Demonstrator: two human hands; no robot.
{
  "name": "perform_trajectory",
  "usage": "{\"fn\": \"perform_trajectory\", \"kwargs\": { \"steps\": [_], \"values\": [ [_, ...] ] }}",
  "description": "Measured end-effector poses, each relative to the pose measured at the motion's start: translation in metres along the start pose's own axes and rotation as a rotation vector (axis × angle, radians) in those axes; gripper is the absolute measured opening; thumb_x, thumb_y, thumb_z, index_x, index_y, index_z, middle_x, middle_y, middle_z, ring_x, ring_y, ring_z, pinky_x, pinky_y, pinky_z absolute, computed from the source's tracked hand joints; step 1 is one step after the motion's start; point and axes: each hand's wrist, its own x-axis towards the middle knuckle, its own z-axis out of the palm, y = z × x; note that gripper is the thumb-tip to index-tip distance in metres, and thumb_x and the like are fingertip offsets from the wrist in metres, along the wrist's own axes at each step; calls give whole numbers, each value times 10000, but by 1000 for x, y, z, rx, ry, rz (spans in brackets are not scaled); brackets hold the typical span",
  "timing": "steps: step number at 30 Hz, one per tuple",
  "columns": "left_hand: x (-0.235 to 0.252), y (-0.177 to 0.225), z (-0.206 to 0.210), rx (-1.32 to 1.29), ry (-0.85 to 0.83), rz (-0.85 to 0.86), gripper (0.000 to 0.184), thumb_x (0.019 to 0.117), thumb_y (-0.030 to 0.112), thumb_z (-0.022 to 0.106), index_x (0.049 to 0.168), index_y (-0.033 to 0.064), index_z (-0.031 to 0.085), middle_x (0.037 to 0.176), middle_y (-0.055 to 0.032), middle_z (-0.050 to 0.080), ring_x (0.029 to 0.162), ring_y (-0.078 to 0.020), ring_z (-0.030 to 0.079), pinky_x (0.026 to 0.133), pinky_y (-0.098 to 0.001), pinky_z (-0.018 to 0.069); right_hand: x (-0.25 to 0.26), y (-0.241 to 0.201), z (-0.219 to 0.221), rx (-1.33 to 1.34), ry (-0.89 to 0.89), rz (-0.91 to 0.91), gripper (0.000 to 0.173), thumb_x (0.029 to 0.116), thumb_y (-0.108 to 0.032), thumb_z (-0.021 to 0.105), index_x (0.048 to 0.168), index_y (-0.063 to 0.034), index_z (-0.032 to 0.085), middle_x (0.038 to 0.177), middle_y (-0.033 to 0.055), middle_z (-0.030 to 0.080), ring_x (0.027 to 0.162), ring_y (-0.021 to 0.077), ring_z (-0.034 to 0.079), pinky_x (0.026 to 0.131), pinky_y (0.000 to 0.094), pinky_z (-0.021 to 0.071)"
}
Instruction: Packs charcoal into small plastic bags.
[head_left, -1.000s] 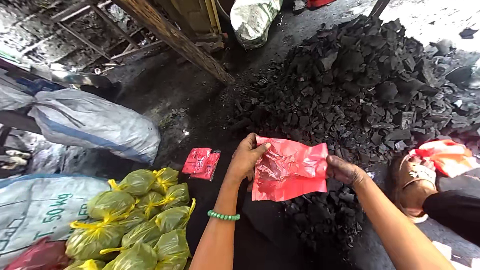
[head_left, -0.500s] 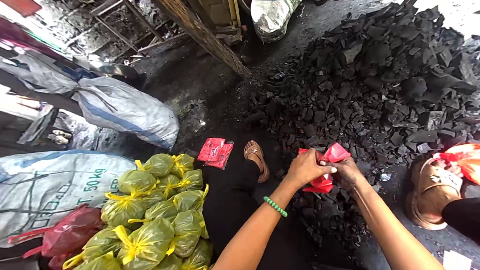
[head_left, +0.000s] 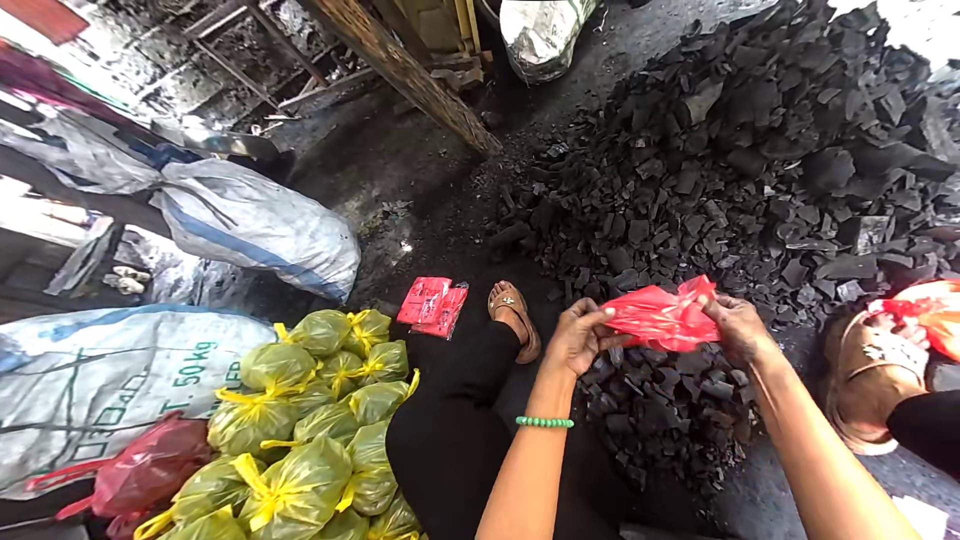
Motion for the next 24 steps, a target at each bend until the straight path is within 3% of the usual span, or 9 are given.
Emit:
{"fn": "perform_trajectory", "kwargs": {
  "steps": [2,6,9,11,12,15,17,20,24],
  "values": [
    [5,11,-5,-230,64,-22,97,1032,63,453,989,113,524,840,-40,667,698,-139,674,641,-297,587,2,0,-11,-315,-123,-101,74,970,-29,656,932,33,670,750,53,628,664,89,587,668,304,530],
    [9,25,-16,-354,42,153,214,1026,76,383,1022,191,563,741,30,656,640,-78,658,601,-243,569,18,15,-26,-742,-119,-214,224,962,-147,724,849,42,679,754,211,636,735,374,614,706,628,457],
    [14,21,-14,-118,-111,249,266,950,3,483,1163,153,537,847,25,661,703,-69,654,646,-250,577,19,16,-29,-745,-111,-292,444,847,-79,820,1243,20,646,1183,319,635,1063,521,625,881,742,468],
    [19,18,-1,48,-251,265,213,903,-50,540,1039,105,594,867,16,671,739,-62,650,682,-248,571,12,0,-17,-662,-263,-285,933,731,-6,859,1547,-83,416,1453,315,486,1265,519,527,992,730,432],
    [22,16,5,164,-326,266,181,890,-72,542,958,80,612,863,8,663,760,-61,637,704,-245,555,9,-8,-10,-630,-342,-308,943,731,-10,833,1563,-104,398,1429,287,529,1252,467,560,1006,683,452],
    [39,23,10,896,-420,229,147,849,-142,628,924,-48,714,1055,-186,631,1020,-251,583,900,-399,490,16,-24,-3,-597,-306,-357,202,906,33,670,1100,31,725,966,244,717,904,375,690,831,638,512],
    [53,22,-1,1456,-218,58,268,891,-28,681,1119,87,764,1310,-266,589,1188,-424,587,944,-597,507,24,-32,-15,-523,-196,-331,191,965,48,561,1068,57,722,920,178,708,832,231,665,811,492,540],
    [78,3,-23,1491,125,-42,431,891,117,753,1315,133,674,1572,-305,303,1296,-545,473,950,-688,478,41,-13,-24,-233,-143,-267,156,941,21,557,1042,17,675,880,23,680,762,34,629,717,265,552],
    [107,-73,-69,814,506,-16,685,864,339,824,1363,-62,579,1609,-311,280,1471,-501,292,1168,-633,315,38,64,-57,-202,321,-71,615,995,-429,621,1475,-65,494,1500,208,494,1370,340,488,1105,559,424]
  ]
}}
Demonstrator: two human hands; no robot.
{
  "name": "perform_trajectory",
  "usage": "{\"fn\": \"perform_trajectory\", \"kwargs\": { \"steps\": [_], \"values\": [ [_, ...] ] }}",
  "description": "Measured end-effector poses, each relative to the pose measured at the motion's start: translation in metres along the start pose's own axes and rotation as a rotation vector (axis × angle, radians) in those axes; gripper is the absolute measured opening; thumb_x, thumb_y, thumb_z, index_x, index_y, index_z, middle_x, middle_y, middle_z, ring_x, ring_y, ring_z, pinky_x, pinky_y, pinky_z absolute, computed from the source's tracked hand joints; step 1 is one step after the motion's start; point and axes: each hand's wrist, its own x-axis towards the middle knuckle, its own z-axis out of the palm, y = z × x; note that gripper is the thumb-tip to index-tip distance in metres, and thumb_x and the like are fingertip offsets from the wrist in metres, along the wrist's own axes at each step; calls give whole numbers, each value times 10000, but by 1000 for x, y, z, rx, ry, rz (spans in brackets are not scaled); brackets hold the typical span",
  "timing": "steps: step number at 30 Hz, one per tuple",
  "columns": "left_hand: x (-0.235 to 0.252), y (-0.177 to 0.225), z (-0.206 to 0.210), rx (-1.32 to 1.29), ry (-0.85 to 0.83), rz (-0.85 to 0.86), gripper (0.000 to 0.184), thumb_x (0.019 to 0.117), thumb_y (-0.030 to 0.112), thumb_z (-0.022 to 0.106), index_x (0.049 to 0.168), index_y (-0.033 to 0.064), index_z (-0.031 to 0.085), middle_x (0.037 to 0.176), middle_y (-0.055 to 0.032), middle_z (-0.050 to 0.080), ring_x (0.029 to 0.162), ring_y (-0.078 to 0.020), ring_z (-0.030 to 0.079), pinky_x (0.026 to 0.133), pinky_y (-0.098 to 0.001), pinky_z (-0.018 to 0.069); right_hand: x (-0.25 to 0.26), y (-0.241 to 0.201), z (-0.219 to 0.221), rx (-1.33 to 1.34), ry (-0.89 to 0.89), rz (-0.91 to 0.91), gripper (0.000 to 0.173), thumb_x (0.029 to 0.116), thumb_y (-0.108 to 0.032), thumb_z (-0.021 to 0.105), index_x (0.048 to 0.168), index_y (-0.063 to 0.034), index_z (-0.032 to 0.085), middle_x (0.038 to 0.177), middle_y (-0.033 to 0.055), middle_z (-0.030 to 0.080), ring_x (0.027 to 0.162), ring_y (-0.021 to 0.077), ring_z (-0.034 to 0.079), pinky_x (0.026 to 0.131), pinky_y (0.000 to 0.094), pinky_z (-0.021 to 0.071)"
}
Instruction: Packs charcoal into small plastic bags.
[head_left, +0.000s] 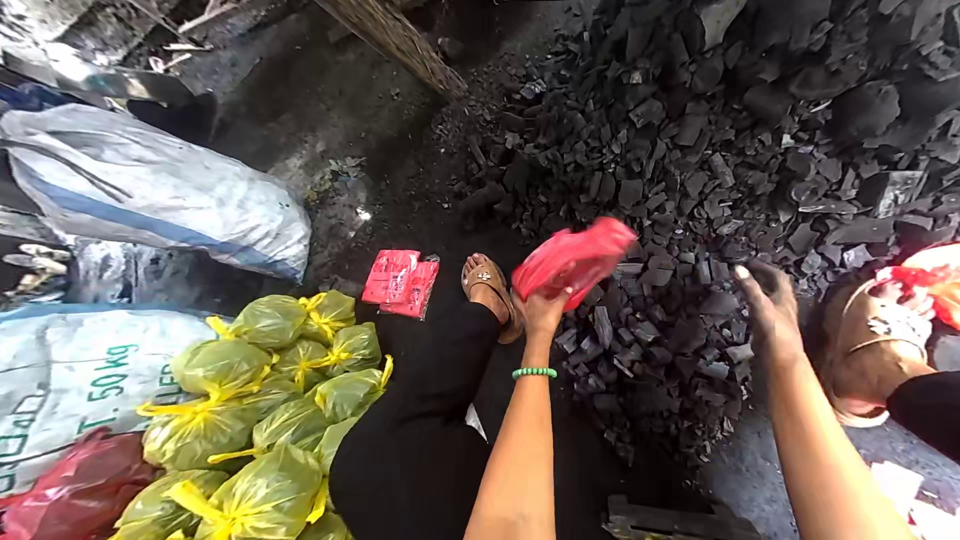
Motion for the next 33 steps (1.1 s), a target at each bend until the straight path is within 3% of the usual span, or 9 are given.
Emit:
{"fn": "perform_trajectory", "kwargs": {
  "steps": [3,7,12,17,22,26,30,32,33],
  "values": [
    [-30,-53,32,-303,-60,-365,958,944,552,667,1610,36,210,1624,-289,262,1477,-459,301,1153,-632,323,-25,81,-10,-216,330,163,695,1035,-494,528,1499,19,457,1533,355,390,1433,509,374,1172,635,309],
    [-62,-54,89,-250,-52,-489,934,983,554,608,1637,101,119,1630,-303,242,1480,-510,267,1134,-723,241,-52,98,32,-262,214,148,624,1060,-414,512,1527,-8,438,1545,299,427,1445,474,393,1174,643,305],
    [-78,-29,94,-246,-120,-355,800,952,561,644,1558,125,358,1581,-303,321,1410,-524,348,1059,-751,295,-49,70,67,-305,121,140,691,978,-414,681,1562,-139,435,1564,261,422,1440,457,408,1131,674,322],
    [-96,2,103,-348,-189,-358,818,959,560,641,1584,138,323,1616,-290,262,1443,-494,315,1080,-682,343,-42,67,60,-148,56,111,701,980,-381,680,1569,-118,405,1581,244,406,1463,423,386,1158,653,303],
    [-98,27,122,-513,-288,-310,753,997,453,636,1582,98,320,1604,-237,330,1470,-387,325,1152,-607,308,-23,74,49,289,-77,177,614,1041,-354,535,1576,-114,353,1554,167,442,1369,257,483,1115,484,412],
    [-104,53,114,-98,-337,-65,690,1000,557,553,1487,74,484,1567,-252,382,1408,-464,396,1060,-714,348,-36,65,55,637,-159,310,501,1057,-439,418,1500,-209,457,1273,-14,646,1084,60,634,893,297,557],
    [-110,85,72,52,-583,193,628,1013,508,584,1438,48,547,1477,-276,494,1383,-476,435,1101,-752,263,-34,78,63,1036,-194,356,570,1072,-582,233,1206,-176,608,973,-18,719,885,90,692,756,319,597],
    [-95,80,69,-43,-644,316,570,1046,523,488,1367,71,622,1329,-218,636,1277,-383,570,1075,-679,387,-34,76,68,1037,-131,384,568,1065,-617,242,1080,-198,625,831,-48,702,753,66,681,659,288,590],
    [-92,80,59,-134,-656,303,600,1061,543,409,1382,76,606,1360,-194,623,1289,-342,568,1079,-616,426,-35,74,68,1089,-159,374,581,1058,-629,258,1103,-196,644,872,-46,722,797,67,697,703,292,607]
  ]
}}
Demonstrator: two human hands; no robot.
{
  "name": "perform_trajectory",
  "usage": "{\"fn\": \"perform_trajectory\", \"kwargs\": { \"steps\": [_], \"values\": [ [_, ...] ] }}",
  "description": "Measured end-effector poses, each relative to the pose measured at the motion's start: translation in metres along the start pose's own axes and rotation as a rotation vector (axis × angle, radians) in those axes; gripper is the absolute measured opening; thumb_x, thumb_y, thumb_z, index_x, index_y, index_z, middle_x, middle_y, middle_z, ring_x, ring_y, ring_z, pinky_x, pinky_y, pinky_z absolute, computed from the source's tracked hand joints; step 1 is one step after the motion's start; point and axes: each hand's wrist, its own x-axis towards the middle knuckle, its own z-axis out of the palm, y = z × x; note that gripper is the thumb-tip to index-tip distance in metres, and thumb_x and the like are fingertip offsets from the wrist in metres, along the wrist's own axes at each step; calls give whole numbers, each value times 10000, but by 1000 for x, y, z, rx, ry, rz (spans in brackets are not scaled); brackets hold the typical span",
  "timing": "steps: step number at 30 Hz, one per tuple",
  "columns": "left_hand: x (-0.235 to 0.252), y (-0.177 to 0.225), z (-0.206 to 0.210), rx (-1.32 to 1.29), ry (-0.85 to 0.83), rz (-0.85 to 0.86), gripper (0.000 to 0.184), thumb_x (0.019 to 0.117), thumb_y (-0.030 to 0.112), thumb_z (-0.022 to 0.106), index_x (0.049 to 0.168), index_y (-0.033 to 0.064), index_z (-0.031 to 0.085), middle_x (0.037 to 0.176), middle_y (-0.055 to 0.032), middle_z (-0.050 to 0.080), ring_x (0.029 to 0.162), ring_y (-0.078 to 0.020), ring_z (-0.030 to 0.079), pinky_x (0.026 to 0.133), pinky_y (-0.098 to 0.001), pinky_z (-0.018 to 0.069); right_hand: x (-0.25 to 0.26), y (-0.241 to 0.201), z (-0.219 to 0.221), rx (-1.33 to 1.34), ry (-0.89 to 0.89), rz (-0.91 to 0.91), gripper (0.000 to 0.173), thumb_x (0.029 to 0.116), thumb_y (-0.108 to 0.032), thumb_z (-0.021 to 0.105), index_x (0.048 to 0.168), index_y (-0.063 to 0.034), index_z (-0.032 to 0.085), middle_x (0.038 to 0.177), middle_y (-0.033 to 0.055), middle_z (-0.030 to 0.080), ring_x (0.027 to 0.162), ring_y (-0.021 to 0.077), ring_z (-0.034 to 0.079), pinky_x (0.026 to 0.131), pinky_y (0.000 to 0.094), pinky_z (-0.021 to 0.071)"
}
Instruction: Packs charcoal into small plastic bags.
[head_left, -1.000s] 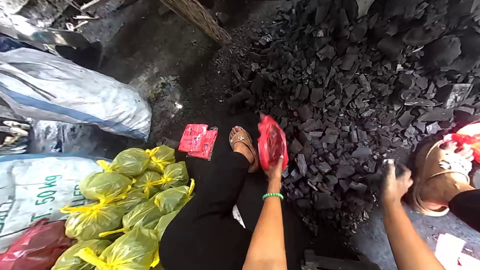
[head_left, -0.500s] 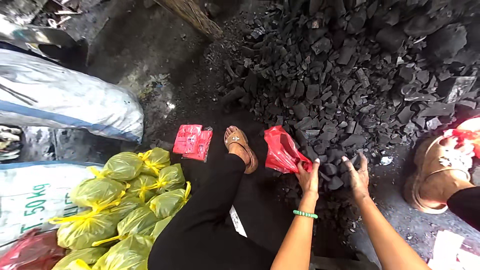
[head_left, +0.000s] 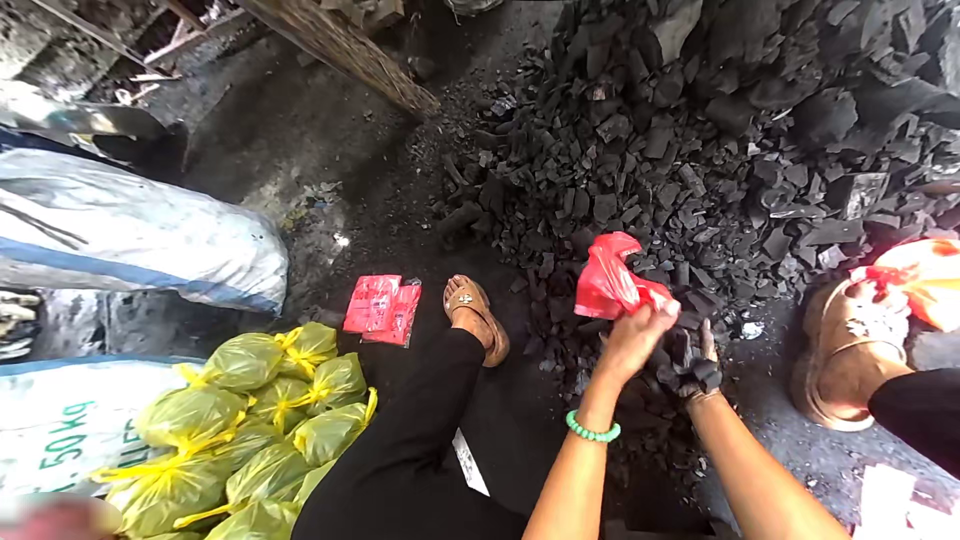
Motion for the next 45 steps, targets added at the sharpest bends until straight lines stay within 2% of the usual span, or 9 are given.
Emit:
{"fn": "perform_trajectory", "kwargs": {
  "steps": [4,9,17,22,26,30,34,40,45],
  "values": [
    [-7,23,-47,-485,156,-135,684,1091,545,241,1458,20,479,1356,-171,601,1200,-251,602,1008,-440,499,-1,-4,8,158,-225,77,728,1005,-715,254,1379,-160,541,1172,109,722,1021,266,722,813,454,623],
    [11,-7,-75,-451,239,-362,352,1101,300,458,1280,23,582,1031,-159,654,810,-228,653,684,-387,572,0,-13,23,166,-298,62,646,1009,-692,215,1454,-295,462,1210,96,706,1042,326,717,780,534,617],
    [51,2,-63,525,200,-255,549,885,31,718,1397,-31,530,1487,-293,458,1291,-452,547,1043,-604,469,-11,-71,122,47,-358,38,625,1014,-692,171,1379,-318,515,1161,77,701,1038,335,706,758,541,607],
    [57,18,-79,121,-58,-40,880,752,-128,778,1511,-70,337,1457,-300,492,1336,-381,523,1112,-518,444,10,-72,178,-464,-87,-37,583,1039,-638,299,1360,-198,508,997,60,686,824,216,688,655,435,587],
    [69,35,-112,66,-74,-80,1105,740,-225,710,1626,65,118,1525,-286,423,1330,-388,517,1058,-544,470,35,-85,187,-1298,-429,-181,535,1085,-415,473,1466,-43,525,1458,234,545,1349,364,527,1120,599,396],
    [99,42,-130,178,53,31,1136,772,-186,695,1647,76,21,1542,-298,411,1370,-424,490,1096,-584,436,37,-133,212,-1356,-635,-179,373,1080,-264,491,1358,-59,632,1350,131,646,1227,250,612,1019,509,485],
    [103,26,-123,343,93,127,903,889,11,735,1635,109,235,1491,-309,461,1357,-461,487,1099,-626,410,68,-141,169,-750,-107,-270,347,1103,-324,350,1202,-83,580,891,18,710,761,140,710,705,335,610],
    [61,-56,-88,-89,764,14,708,1059,448,478,1613,62,265,1604,-245,349,1471,-374,369,1193,-545,324,92,-62,62,-1606,151,-305,658,1001,-545,577,1433,-49,579,1574,322,353,1430,569,334,1059,847,212],
    [25,-92,-9,-190,555,-625,918,992,716,407,1663,255,-18,1700,-233,-64,1522,-546,78,1124,-758,217,60,-36,58,-1860,75,-116,759,943,-652,611,1532,-190,486,1709,185,153,1456,531,330,1043,820,268]
  ]
}}
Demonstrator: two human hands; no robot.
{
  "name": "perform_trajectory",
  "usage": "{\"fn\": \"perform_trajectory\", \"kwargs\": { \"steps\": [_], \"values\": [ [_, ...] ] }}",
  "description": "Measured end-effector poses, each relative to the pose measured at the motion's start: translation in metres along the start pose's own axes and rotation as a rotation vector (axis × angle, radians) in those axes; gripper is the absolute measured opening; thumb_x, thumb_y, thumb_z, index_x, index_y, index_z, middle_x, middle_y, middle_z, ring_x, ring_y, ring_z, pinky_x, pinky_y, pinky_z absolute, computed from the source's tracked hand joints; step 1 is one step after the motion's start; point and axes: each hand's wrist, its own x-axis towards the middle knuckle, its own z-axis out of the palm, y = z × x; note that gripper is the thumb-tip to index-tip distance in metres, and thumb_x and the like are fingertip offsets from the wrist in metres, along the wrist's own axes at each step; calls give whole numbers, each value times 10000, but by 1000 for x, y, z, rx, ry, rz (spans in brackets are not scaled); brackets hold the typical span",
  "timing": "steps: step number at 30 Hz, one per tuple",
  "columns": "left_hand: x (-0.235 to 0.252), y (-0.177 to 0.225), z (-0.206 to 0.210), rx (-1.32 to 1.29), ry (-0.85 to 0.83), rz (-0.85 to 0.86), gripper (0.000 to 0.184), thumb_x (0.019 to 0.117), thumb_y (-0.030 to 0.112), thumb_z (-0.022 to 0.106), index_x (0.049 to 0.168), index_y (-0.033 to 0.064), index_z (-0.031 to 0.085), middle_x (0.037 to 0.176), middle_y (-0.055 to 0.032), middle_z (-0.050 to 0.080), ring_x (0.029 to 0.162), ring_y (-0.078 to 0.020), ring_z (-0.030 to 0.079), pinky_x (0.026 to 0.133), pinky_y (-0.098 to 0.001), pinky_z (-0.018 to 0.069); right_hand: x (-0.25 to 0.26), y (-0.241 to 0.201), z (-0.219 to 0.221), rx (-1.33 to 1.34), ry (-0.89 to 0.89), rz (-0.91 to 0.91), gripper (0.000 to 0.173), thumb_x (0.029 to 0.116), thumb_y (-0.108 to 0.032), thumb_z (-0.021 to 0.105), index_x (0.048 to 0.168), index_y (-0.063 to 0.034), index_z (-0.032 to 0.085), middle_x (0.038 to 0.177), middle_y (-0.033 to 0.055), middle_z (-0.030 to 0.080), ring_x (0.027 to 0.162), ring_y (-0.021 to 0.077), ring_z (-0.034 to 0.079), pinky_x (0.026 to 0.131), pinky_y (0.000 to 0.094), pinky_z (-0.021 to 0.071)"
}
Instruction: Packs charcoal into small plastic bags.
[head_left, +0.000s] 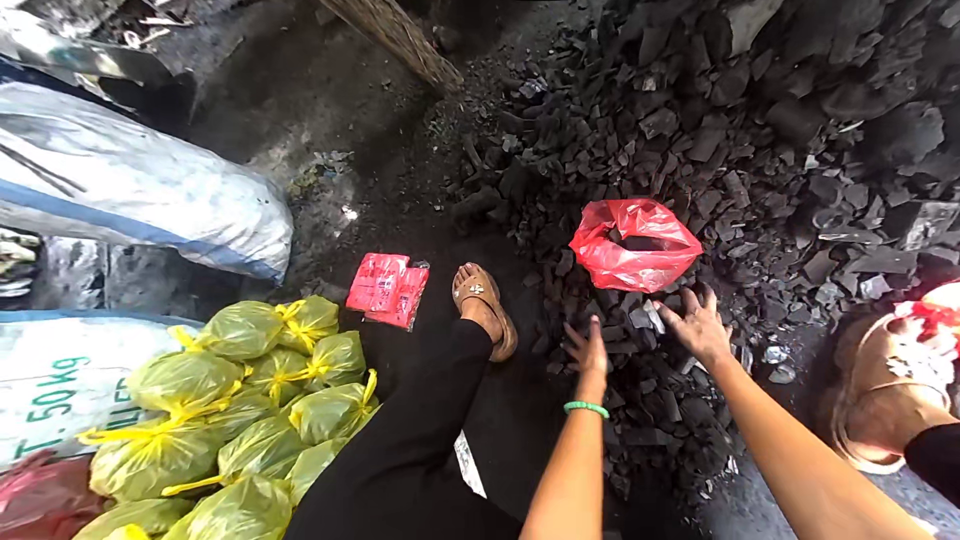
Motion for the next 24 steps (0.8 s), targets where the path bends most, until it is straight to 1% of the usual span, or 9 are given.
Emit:
{"fn": "perform_trajectory", "kwargs": {
  "steps": [3,6,10,13,15,17,19,22,24],
  "values": [
    [-11,-2,25,160,-14,5,879,1022,641,439,1663,225,5,1686,-270,69,1478,-579,201,1026,-810,294,-16,16,10,18,-72,-136,616,977,-484,654,1474,-136,548,1696,154,232,1401,521,420,998,780,365],
    [-16,-5,16,182,-71,65,779,1049,622,381,1660,211,128,1662,-291,152,1447,-576,266,1041,-767,319,-37,19,27,143,-42,-269,619,978,-446,646,1477,-96,540,1550,214,472,1389,457,478,1092,693,366],
    [-30,-7,15,64,-77,121,680,1054,597,402,1596,192,340,1649,-267,204,1427,-538,318,1053,-733,326,-54,8,37,392,-39,-276,587,1026,-402,537,1534,-114,481,1565,192,468,1457,401,418,1168,658,289],
    [-47,0,26,-51,-128,147,695,1062,596,352,1599,153,340,1642,-244,255,1448,-494,319,1090,-722,312,-62,10,47,746,-30,-221,596,1004,-382,519,1532,-109,470,1564,137,474,1457,274,426,1192,539,324],
    [-54,4,37,-29,-128,183,660,1049,576,421,1567,167,406,1622,-244,289,1414,-518,341,1027,-755,335,-63,17,45,1024,-41,-137,557,1020,-373,487,1505,-99,484,1466,96,560,1325,189,540,1105,435,452],
    [-66,14,42,44,-141,252,578,1024,483,563,1511,182,487,1619,-240,293,1376,-537,371,997,-731,384,-69,21,37,1305,-18,10,541,1059,-468,371,1429,-97,511,1261,62,649,1122,143,635,954,390,546],
    [-90,29,36,173,-248,366,568,1021,438,594,1511,172,486,1666,-221,206,1385,-540,358,995,-711,386,-71,26,30,1548,77,168,568,1081,-559,278,1366,-130,517,1145,30,671,1020,124,666,861,369,580],
    [-98,52,22,350,-467,492,550,1034,479,558,1510,207,518,1698,-169,177,1479,-445,331,1122,-662,339,-71,46,28,1621,219,250,614,1099,-541,199,1530,-140,373,1427,84,544,1265,184,556,1017,441,495],
    [-97,71,9,424,-423,563,556,1036,525,521,1524,259,507,1666,-165,281,1447,-457,376,1093,-685,367,-78,41,20,1615,231,350,642,1083,-584,182,1553,-179,346,1500,89,488,1327,226,509,1018,535,466]
  ]
}}
